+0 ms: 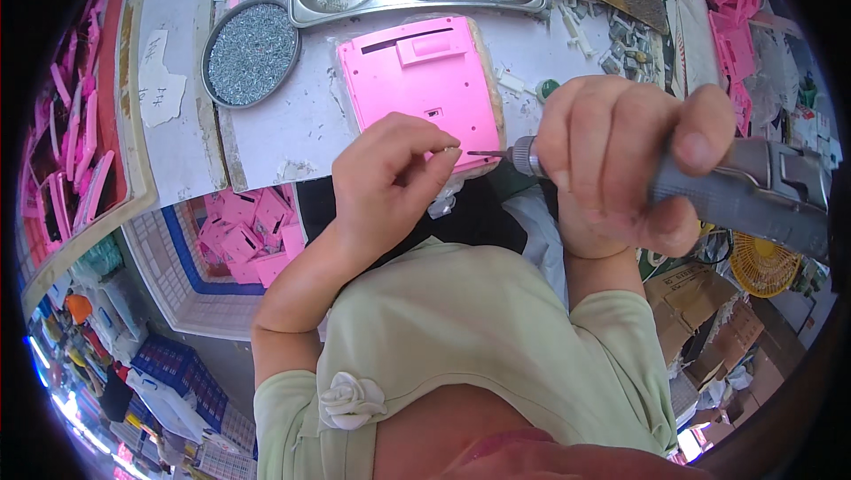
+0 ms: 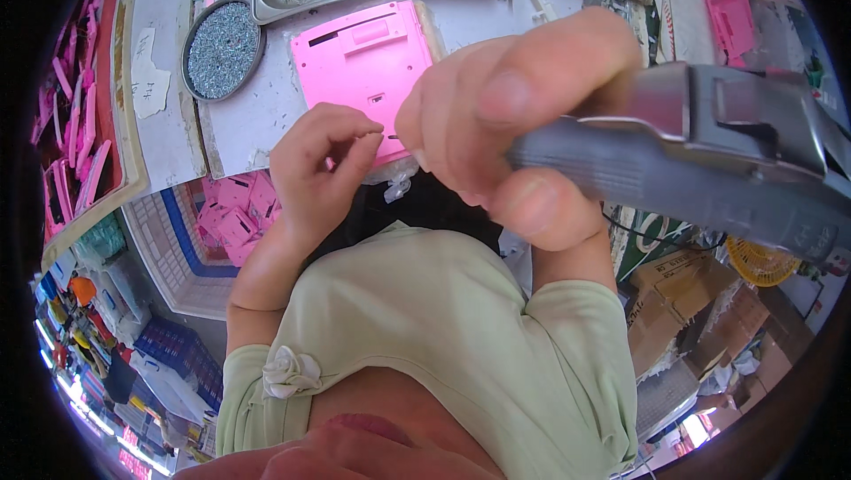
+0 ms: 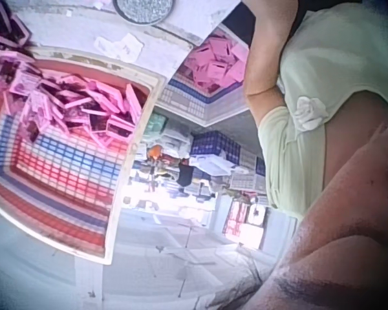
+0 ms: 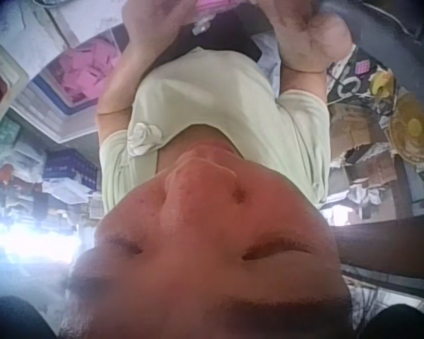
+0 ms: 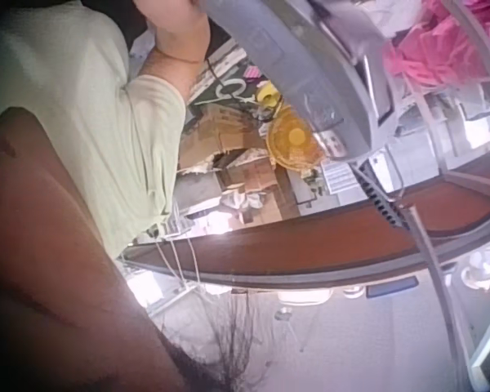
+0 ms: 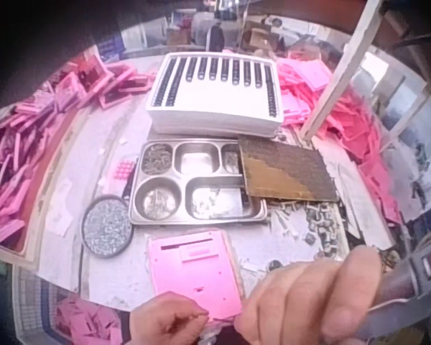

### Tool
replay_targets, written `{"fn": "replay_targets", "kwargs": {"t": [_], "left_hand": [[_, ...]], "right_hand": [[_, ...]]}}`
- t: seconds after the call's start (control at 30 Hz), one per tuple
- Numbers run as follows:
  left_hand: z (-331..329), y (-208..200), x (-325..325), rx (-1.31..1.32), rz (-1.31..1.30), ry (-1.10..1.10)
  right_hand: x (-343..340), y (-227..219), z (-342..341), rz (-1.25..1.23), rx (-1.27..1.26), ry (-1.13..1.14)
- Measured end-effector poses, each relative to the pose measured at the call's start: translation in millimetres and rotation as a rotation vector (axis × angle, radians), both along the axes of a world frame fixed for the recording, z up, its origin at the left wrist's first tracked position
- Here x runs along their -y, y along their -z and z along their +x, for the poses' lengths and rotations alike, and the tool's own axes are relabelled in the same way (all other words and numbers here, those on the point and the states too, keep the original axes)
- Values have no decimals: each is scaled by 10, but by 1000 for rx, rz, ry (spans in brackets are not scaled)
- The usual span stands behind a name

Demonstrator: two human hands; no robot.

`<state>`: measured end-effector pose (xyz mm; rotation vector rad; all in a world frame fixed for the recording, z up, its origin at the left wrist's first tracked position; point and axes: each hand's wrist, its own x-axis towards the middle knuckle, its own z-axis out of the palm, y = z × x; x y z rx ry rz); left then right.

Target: Assembling a pink electronic toy by soldering internal components and securing the outer casing with screws.

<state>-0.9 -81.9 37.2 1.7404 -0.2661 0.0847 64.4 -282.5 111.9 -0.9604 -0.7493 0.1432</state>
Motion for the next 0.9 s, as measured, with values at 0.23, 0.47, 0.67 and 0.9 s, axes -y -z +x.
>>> {"fn": "replay_targets", "kwargs": {"t": [0.23,0.47,0.67,0.9], "left_hand": [[34,58,-33,365,301,23],[66,73,-37,444,375,107],[235,68,-186,366,544,111],[309,331,-165,442,573,174]], "right_hand": [[-50,60,-42,17,4,-6],[-49,54,-176,-72,-130,69],[141,206,-345,-209,-194,234],[186,525,-441,-268,-140,217]]}}
